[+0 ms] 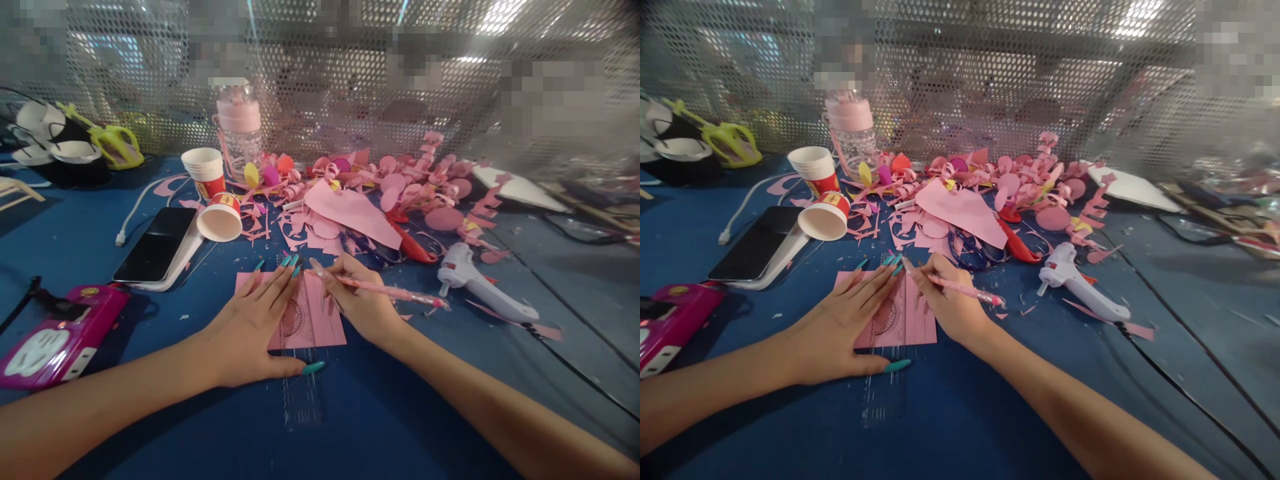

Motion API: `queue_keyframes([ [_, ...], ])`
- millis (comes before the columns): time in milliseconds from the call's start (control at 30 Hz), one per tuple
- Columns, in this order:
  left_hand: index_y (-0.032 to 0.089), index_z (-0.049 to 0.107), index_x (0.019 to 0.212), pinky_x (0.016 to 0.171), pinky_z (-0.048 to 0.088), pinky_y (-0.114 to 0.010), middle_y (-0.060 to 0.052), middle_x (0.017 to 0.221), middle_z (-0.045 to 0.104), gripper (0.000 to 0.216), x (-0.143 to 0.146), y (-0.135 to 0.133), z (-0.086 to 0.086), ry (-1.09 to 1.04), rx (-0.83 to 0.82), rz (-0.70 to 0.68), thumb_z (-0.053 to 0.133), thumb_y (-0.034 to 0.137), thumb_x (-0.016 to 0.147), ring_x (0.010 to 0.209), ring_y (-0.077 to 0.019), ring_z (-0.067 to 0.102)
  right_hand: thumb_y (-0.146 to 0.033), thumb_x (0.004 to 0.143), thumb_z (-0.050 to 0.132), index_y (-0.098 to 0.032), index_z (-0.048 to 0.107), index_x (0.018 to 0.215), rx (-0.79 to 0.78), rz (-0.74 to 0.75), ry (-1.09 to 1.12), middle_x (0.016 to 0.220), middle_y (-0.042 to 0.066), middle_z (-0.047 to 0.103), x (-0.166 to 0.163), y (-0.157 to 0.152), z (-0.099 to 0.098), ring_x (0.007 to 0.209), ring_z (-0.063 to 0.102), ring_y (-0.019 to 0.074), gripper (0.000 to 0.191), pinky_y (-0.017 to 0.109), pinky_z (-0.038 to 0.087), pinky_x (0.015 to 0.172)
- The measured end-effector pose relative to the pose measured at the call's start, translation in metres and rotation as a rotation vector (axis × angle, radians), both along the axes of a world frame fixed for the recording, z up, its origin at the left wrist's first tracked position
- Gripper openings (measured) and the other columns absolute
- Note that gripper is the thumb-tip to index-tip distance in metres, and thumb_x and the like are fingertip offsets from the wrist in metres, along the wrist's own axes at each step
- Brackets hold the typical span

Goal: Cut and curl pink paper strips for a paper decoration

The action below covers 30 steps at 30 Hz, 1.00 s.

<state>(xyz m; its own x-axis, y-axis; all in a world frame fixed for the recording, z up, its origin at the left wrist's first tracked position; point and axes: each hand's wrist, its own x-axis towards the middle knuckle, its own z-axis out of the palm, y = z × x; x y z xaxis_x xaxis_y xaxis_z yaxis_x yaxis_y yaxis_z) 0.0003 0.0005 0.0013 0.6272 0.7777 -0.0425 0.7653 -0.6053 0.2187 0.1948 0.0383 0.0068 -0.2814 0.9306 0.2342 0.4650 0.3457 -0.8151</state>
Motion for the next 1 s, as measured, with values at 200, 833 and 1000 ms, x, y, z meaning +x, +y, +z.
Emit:
queue_keyframes([
  [200, 0.014, 0.001, 0.141, 0.108, 0.01, -0.049, -0.014, 0.148, 0.008, 0.099, -0.001, 0.0, -0.003, -0.019, 0.039, -0.013, 0.031, 0.076, 0.07, 0.135, -0.0295, 0.01, -0.034, 0.086, 0.046, -0.02, 0.037, 0.06, 0.01, 0.038, -0.051, 0.044, -0.006, 0.045, -0.002, -0.002, 0.005, 0.04, 0.046, 0.0074, 0.031, 0.02, 0.034, 0.044],
  [833, 0.016, 0.002, 0.141, 0.107, 0.012, -0.049, -0.014, 0.147, 0.012, 0.097, -0.003, 0.001, -0.005, -0.04, 0.057, -0.03, 0.032, 0.075, 0.071, 0.135, -0.0291, 0.01, -0.029, 0.086, 0.046, -0.017, 0.034, 0.052, 0.185, 0.317, -0.145, 0.049, -0.006, 0.033, 0.011, -0.011, 0.015, 0.046, 0.031, 0.0063, 0.038, 0.022, 0.026, 0.048],
  [1000, 0.016, 0.0, 0.141, 0.108, 0.01, -0.048, -0.014, 0.148, 0.01, 0.097, -0.003, 0.001, -0.004, -0.039, 0.056, -0.031, 0.032, 0.075, 0.07, 0.135, -0.028, 0.009, -0.028, 0.086, 0.047, -0.018, 0.03, 0.05, 0.127, 0.455, -0.123, 0.048, -0.006, 0.03, 0.016, -0.011, 0.022, 0.046, 0.029, 0.0062, 0.041, 0.023, 0.023, 0.047],
])
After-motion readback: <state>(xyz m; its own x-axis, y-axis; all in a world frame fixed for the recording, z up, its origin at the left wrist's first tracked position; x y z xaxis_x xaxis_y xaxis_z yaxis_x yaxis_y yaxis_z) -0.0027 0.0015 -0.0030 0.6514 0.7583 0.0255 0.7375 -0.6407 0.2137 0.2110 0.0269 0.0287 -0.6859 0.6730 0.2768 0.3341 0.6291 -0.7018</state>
